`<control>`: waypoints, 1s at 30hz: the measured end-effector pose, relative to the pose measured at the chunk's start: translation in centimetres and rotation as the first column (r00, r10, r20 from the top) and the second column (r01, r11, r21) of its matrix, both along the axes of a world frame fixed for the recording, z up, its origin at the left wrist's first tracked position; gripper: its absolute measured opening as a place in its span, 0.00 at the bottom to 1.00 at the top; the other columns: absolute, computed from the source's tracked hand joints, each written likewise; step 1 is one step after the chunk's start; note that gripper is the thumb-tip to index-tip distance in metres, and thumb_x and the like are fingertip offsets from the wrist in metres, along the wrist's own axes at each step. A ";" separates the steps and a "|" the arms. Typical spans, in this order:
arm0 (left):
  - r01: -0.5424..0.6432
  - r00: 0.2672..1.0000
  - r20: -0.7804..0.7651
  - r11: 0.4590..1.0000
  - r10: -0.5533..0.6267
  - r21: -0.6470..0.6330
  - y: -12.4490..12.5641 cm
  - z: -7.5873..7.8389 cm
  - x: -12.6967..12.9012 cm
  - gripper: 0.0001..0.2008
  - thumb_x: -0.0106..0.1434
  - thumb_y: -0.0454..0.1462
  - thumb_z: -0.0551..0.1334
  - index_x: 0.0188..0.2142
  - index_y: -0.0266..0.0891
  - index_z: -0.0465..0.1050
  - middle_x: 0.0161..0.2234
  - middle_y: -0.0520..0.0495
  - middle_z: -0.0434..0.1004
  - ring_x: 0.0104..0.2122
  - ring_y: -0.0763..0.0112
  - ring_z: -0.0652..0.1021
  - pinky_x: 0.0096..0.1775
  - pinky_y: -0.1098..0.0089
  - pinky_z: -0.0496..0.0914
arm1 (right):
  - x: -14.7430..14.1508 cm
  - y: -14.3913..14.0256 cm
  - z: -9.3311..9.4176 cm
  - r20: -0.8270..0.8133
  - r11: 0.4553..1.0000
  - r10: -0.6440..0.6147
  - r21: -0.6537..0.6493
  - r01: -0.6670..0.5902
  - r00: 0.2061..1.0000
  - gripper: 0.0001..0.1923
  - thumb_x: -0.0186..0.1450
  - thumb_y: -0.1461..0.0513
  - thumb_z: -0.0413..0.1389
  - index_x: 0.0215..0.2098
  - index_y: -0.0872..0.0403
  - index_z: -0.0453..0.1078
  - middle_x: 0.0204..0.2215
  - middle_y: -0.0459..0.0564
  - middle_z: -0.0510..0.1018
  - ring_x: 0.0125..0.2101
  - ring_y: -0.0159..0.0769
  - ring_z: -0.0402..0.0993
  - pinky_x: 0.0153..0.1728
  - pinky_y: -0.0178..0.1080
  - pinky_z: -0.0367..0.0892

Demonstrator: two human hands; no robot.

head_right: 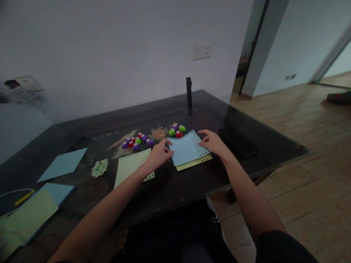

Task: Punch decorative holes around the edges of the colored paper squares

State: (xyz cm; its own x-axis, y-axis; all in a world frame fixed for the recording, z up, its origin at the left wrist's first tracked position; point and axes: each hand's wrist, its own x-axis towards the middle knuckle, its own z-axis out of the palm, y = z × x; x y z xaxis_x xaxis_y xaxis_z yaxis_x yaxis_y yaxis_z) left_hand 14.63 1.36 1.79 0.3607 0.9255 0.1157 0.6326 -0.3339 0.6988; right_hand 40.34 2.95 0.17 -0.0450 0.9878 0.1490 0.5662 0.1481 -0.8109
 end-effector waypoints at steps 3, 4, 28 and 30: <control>0.005 0.991 -0.136 1.000 -0.006 -0.009 -0.2 0.1 0.3 0.13 0.56 0.32 0.60 0.41 0.40 0.62 0.22 0.55 0.74 0.23 0.71 0.76 0.32 0.71 0.68 | 0.0 -0.2 0.1 0.081 0.998 0.039 -0.041 -0.036 0.996 0.25 0.52 0.67 0.60 0.49 0.58 0.67 0.19 0.41 0.71 0.21 0.30 0.67 0.25 0.32 0.62; 0.006 0.985 -0.174 1.000 -0.007 -0.007 -0.3 0.1 0.4 0.13 0.56 0.33 0.60 0.41 0.40 0.62 0.22 0.54 0.75 0.24 0.70 0.77 0.33 0.71 0.68 | 0.0 -0.2 0.1 0.106 0.998 0.044 -0.046 -0.039 0.993 0.24 0.52 0.67 0.59 0.48 0.58 0.68 0.19 0.42 0.71 0.21 0.30 0.67 0.25 0.32 0.62; 0.046 0.948 -0.316 0.999 -0.039 0.014 -0.2 -0.8 0.8 0.12 0.56 0.33 0.59 0.41 0.41 0.64 0.28 0.50 0.76 0.28 0.66 0.77 0.36 0.68 0.68 | 0.3 0.2 -0.6 0.283 0.994 0.097 -0.082 -0.076 0.954 0.13 0.52 0.67 0.59 0.37 0.57 0.74 0.20 0.43 0.70 0.23 0.30 0.67 0.27 0.34 0.61; 0.048 0.949 -0.314 0.999 -0.041 0.015 -0.2 -0.9 0.8 0.12 0.56 0.33 0.60 0.41 0.41 0.65 0.28 0.50 0.77 0.28 0.67 0.77 0.36 0.69 0.68 | 0.3 0.2 -0.6 0.281 0.994 0.100 -0.075 -0.082 0.954 0.12 0.52 0.67 0.59 0.36 0.57 0.74 0.20 0.43 0.70 0.23 0.30 0.67 0.27 0.34 0.61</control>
